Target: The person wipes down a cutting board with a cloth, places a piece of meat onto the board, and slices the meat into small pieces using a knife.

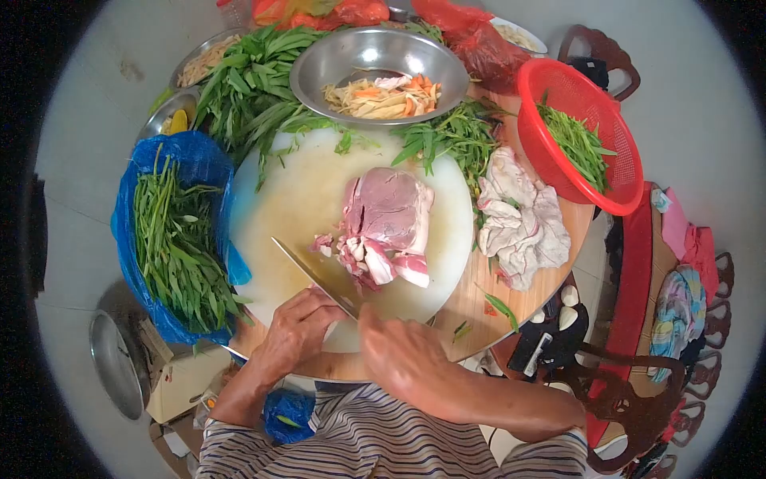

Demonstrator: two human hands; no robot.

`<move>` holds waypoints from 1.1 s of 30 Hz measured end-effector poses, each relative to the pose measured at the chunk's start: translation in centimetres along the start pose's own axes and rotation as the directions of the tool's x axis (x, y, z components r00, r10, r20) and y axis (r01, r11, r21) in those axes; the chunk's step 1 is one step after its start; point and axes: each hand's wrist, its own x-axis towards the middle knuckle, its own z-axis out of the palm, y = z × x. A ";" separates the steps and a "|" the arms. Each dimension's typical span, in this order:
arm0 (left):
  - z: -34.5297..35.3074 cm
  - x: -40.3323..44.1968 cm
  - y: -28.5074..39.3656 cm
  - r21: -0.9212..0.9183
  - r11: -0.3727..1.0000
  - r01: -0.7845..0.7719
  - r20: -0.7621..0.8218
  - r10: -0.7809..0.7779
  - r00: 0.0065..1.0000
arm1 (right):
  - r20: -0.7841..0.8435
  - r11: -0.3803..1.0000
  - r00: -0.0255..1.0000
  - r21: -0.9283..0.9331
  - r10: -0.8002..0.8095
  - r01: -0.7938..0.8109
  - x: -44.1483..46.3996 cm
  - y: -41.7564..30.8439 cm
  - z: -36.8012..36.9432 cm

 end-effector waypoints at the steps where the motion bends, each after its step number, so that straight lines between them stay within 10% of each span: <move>1: -0.1 0.0 0.0 0.003 1.000 0.008 -0.013 -0.008 1.000 | -0.030 1.000 1.000 0.002 0.001 -0.001 0.6 -0.1 0.1; 33: 0.3 -0.6 0.1 0.097 0.995 -0.026 -0.087 0.035 0.996 | -0.086 0.999 0.996 0.033 -0.001 0.004 -3.0 0.5 -0.2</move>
